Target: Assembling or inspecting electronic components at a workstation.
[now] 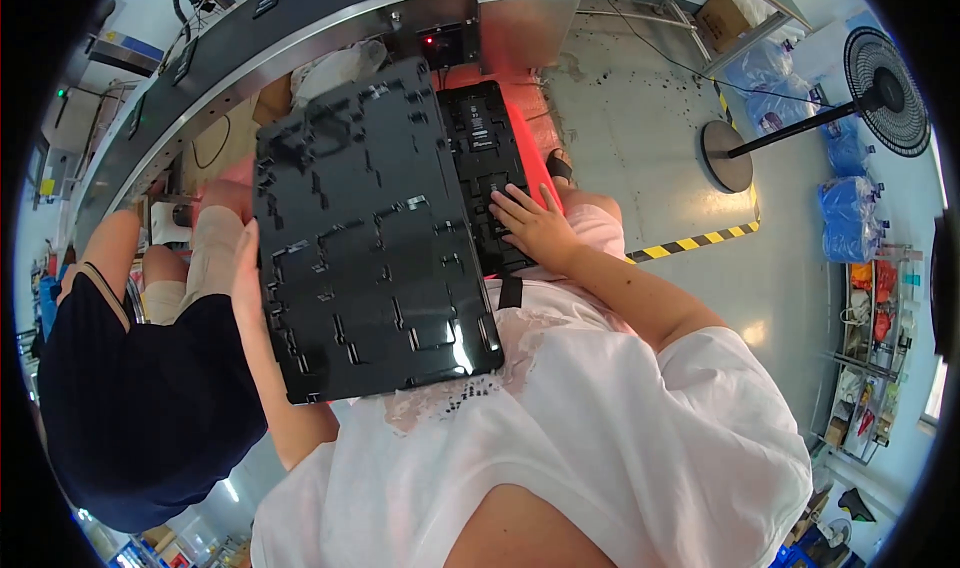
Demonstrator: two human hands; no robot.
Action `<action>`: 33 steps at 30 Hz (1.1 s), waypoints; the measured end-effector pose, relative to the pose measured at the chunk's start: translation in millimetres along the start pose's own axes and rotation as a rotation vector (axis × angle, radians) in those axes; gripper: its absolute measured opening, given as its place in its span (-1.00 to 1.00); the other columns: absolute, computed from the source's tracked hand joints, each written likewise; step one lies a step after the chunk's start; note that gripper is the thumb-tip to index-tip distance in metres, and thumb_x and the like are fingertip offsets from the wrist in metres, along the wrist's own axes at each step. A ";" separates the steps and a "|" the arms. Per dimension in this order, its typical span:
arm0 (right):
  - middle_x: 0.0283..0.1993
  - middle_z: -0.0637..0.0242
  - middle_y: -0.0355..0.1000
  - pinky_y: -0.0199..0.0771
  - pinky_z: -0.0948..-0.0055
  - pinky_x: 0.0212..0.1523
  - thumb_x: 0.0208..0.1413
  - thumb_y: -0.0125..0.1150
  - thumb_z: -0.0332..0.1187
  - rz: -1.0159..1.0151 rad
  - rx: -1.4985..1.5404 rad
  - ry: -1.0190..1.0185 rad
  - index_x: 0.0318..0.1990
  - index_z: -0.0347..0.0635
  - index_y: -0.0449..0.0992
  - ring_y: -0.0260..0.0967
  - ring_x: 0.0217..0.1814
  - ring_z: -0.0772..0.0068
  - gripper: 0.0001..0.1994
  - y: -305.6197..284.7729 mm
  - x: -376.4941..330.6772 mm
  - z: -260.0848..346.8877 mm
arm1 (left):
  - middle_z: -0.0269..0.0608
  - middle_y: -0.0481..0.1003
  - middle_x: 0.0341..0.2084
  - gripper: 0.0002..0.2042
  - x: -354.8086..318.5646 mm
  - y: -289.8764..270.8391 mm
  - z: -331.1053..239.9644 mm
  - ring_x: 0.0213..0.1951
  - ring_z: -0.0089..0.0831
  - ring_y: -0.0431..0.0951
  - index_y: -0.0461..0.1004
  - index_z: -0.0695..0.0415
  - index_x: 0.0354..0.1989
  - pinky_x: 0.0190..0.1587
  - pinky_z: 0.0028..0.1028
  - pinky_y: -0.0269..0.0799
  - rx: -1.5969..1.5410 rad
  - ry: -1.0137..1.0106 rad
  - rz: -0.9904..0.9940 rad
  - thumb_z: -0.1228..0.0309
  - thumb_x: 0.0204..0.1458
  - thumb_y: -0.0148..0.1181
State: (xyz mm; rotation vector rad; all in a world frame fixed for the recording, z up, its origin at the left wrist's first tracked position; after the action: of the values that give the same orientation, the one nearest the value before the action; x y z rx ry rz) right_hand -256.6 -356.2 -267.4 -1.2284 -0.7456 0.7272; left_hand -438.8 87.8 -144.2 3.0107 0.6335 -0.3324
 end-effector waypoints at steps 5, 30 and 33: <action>0.03 0.29 0.41 0.29 0.20 0.07 0.21 -0.02 -0.04 -0.002 0.891 0.423 0.09 -0.12 0.41 0.36 0.06 0.30 -0.57 -26.6 26.1 -10.8 | -0.30 0.52 -0.20 -0.67 69.3 108.8 85.7 -0.21 -0.56 0.48 0.46 0.25 -0.06 -0.08 -0.56 0.37 -0.031 -0.043 0.107 0.24 0.24 -0.08; -0.48 -0.06 0.45 0.51 0.22 -0.48 0.04 0.20 -0.01 0.344 0.641 0.748 -0.30 -0.47 0.48 0.48 -0.34 0.09 -0.49 9.2 46.6 -78.9 | 0.31 0.48 -0.34 -0.64 122.9 220.3 126.2 -0.21 0.21 0.47 0.48 0.28 -0.18 -0.15 -0.04 0.37 0.886 0.139 -0.187 0.17 0.12 0.02; -0.48 0.06 0.47 0.45 0.19 -0.20 0.03 0.14 0.14 0.758 0.295 0.348 -0.34 -0.41 0.52 0.49 -0.28 0.14 -0.40 -54.4 84.7 -71.7 | 0.16 0.49 -0.40 -0.73 132.8 199.4 119.5 -0.26 0.03 0.51 0.48 0.29 -0.21 -0.13 -0.18 0.41 0.713 0.110 -0.117 0.30 0.08 0.13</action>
State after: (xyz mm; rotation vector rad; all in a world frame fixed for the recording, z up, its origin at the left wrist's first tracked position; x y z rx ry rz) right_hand -145.3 -335.9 -217.6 -1.3120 0.1442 1.1474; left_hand -263.5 -53.1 -289.4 3.6939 0.8554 -0.4893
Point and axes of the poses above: each hand's wrist, its own x-axis towards the middle knuckle, its own y-axis out of the palm, z = x × y, the point moved 5 cm from there along x, towards the middle knuckle
